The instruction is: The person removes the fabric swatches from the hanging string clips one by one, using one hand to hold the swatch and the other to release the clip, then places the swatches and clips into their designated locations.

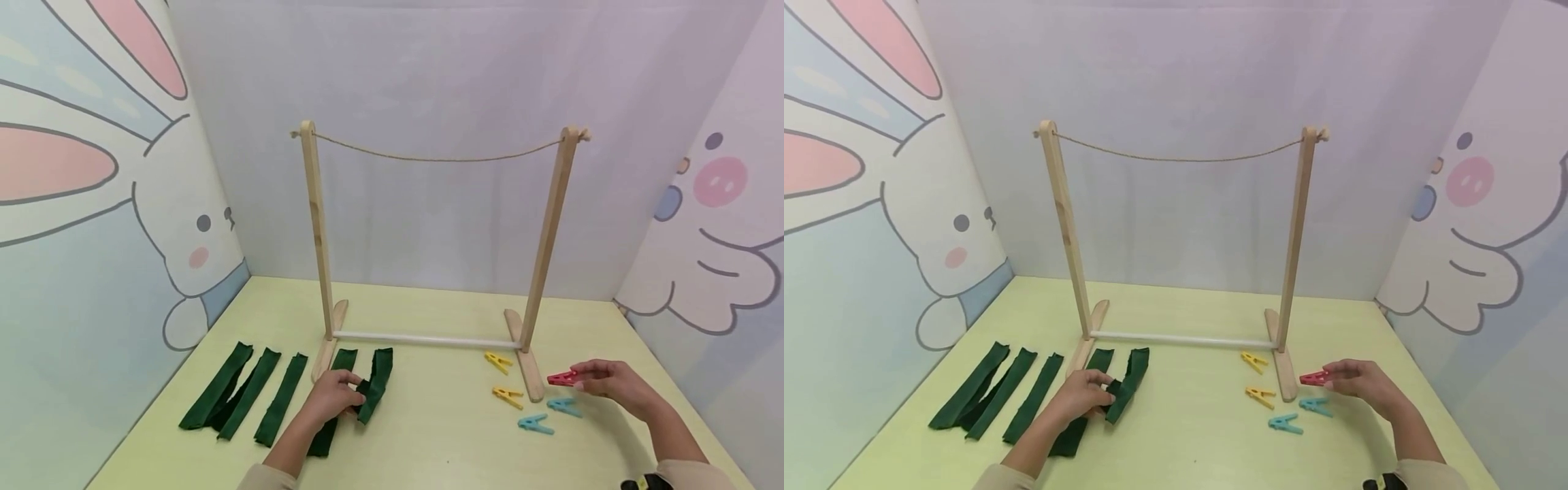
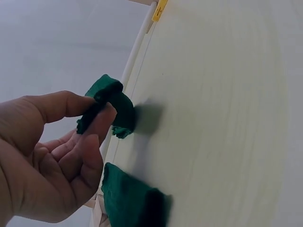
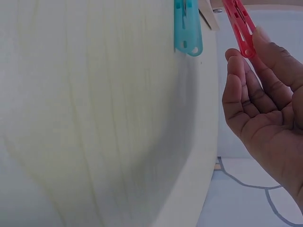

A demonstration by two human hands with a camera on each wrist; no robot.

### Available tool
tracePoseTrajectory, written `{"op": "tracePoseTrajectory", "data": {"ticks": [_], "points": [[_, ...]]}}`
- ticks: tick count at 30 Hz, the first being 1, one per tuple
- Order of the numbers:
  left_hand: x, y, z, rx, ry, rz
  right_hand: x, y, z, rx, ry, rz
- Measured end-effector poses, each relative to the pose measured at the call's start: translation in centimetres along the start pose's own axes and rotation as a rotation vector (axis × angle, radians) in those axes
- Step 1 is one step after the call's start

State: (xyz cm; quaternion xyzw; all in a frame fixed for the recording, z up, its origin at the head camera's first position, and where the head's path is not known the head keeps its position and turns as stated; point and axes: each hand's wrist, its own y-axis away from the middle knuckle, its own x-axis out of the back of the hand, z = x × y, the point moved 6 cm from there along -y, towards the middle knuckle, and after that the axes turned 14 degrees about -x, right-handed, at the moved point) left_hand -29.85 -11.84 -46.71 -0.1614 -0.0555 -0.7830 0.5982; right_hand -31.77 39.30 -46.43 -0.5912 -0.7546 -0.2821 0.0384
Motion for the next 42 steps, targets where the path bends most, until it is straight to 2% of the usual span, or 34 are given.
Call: {"op": "tracePoseTrajectory", "data": {"ticks": [6, 11, 19, 24, 27, 35, 38, 42], "points": [[-0.2, 0.7, -0.7, 0.067, -0.014, -0.090, -0.1, -0.8, 1.5, -0.042, 0.034, 0.004], [-0.4, 1.2, -1.0, 0.076, -0.039, -0.156, -0.5, -1.5, 2.1, -0.044, 0.059, 0.006], [-0.6, 2.2, -1.0, 0.103, -0.080, -0.209, -0.1, -2.1, 2.6, -0.083, 0.083, 0.084], [-0.7, 2.8, -0.8, 0.095, -0.132, -0.211, -0.1, -2.0, 2.5, -0.089, 0.103, 0.113], [-0.7, 3.1, -0.5, 0.089, -0.132, -0.207, 0.1, -1.7, 2.6, -0.098, 0.113, 0.136], [0.8, 4.2, 0.1, 0.062, -0.113, -0.173, 0.1, -1.0, 2.4, -0.110, 0.087, 0.174], [1.2, 4.5, 0.2, 0.066, -0.096, -0.167, 0.2, -0.5, 2.0, -0.083, 0.086, 0.193], [2.0, 4.9, 0.0, 0.073, -0.086, -0.154, 0.7, 0.6, 1.3, -0.048, 0.091, 0.260]]}}
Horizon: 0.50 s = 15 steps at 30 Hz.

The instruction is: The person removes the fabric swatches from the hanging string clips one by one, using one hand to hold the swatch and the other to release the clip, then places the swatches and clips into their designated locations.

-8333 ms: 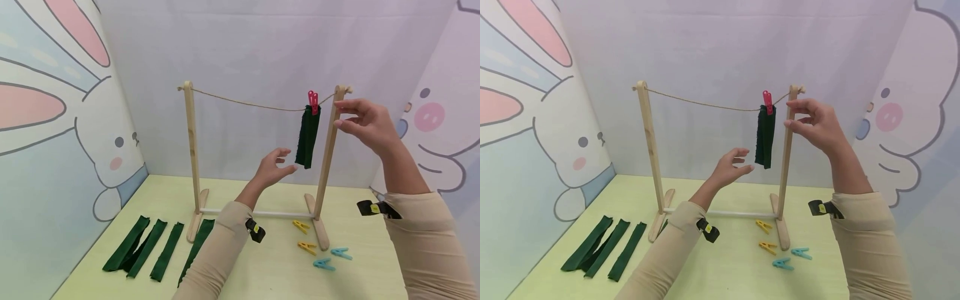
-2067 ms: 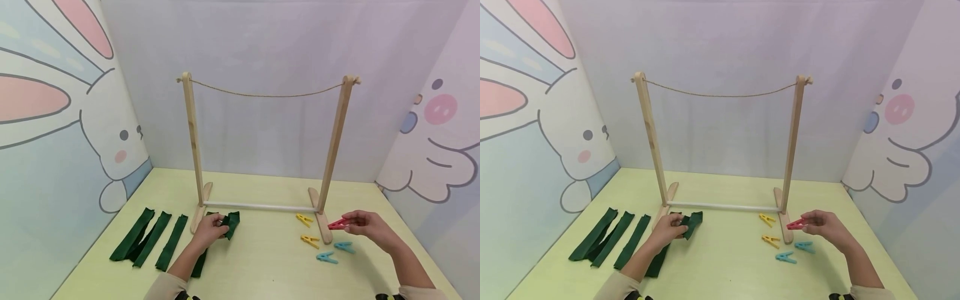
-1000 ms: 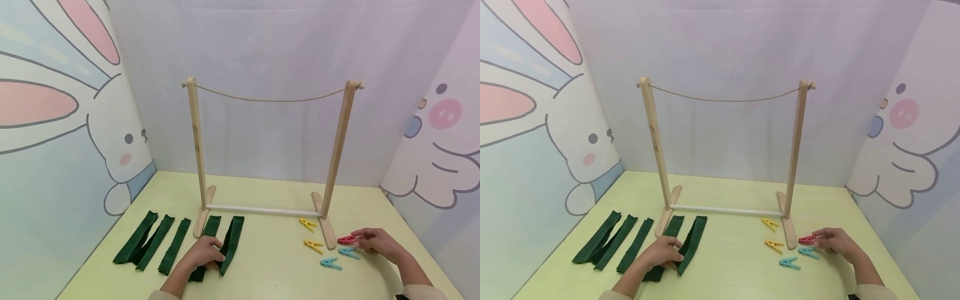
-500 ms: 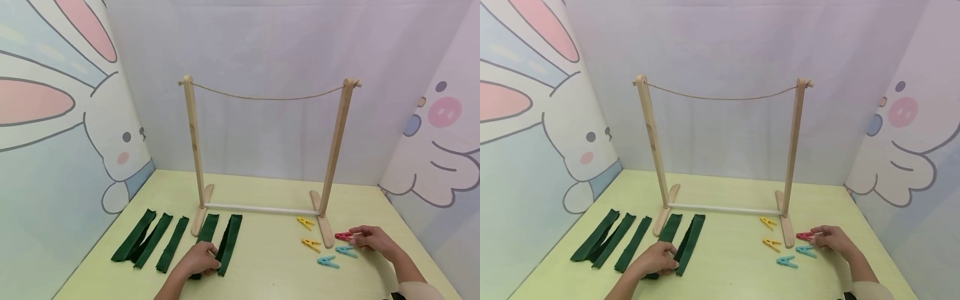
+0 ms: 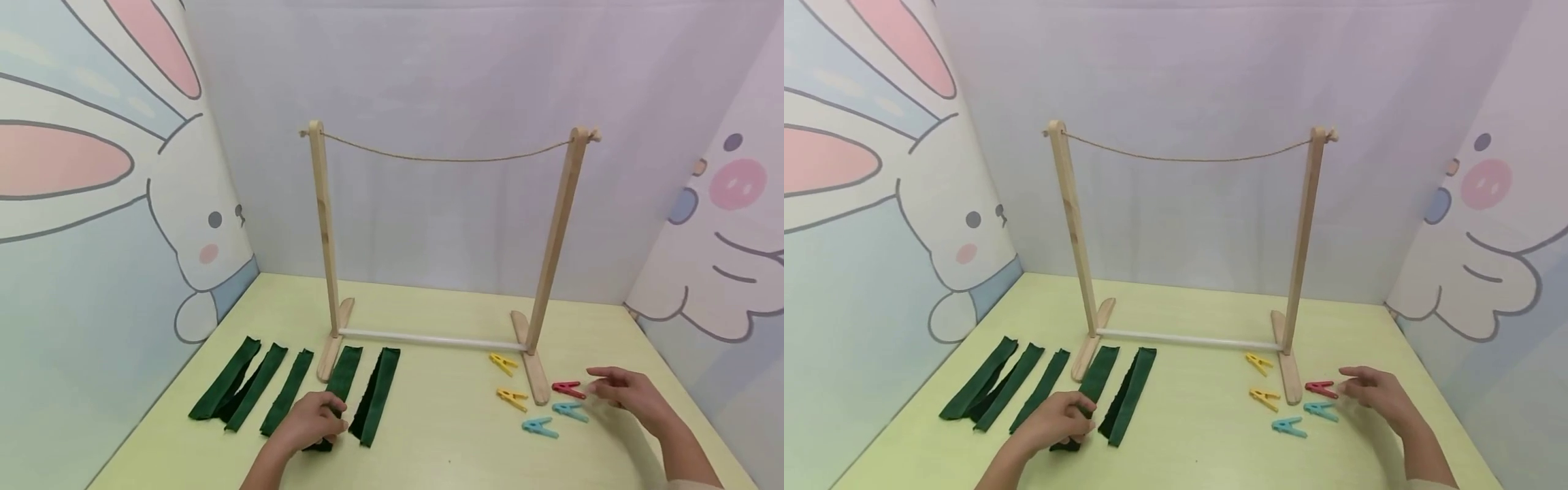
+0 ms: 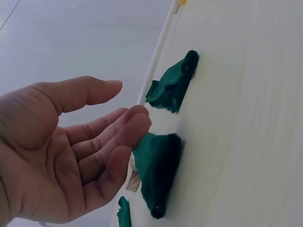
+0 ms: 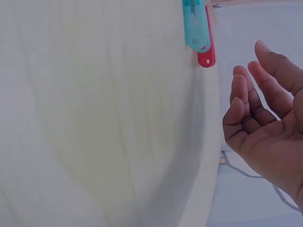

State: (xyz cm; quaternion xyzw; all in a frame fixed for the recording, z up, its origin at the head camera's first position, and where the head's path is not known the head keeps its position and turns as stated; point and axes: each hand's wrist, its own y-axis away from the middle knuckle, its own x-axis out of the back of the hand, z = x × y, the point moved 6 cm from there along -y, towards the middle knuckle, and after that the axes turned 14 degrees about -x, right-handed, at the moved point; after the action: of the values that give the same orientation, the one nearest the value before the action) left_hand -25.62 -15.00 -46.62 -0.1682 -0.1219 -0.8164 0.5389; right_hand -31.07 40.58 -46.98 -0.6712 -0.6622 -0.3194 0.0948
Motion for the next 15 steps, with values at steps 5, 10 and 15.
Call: {"op": "tracePoseTrajectory", "data": {"ticks": [5, 10, 15], "points": [[0.8, 0.4, -0.2, -0.008, 0.019, 0.018, 0.7, 1.4, -0.7, 0.013, -0.035, 0.036], [2.5, 1.0, 0.0, -0.085, 0.034, 0.061, 0.2, 2.8, -2.8, 0.100, -0.010, 0.115], [4.7, 1.7, -0.1, -0.138, -0.062, 0.167, -1.0, 4.4, -5.7, 0.236, 0.074, 0.262]]}}
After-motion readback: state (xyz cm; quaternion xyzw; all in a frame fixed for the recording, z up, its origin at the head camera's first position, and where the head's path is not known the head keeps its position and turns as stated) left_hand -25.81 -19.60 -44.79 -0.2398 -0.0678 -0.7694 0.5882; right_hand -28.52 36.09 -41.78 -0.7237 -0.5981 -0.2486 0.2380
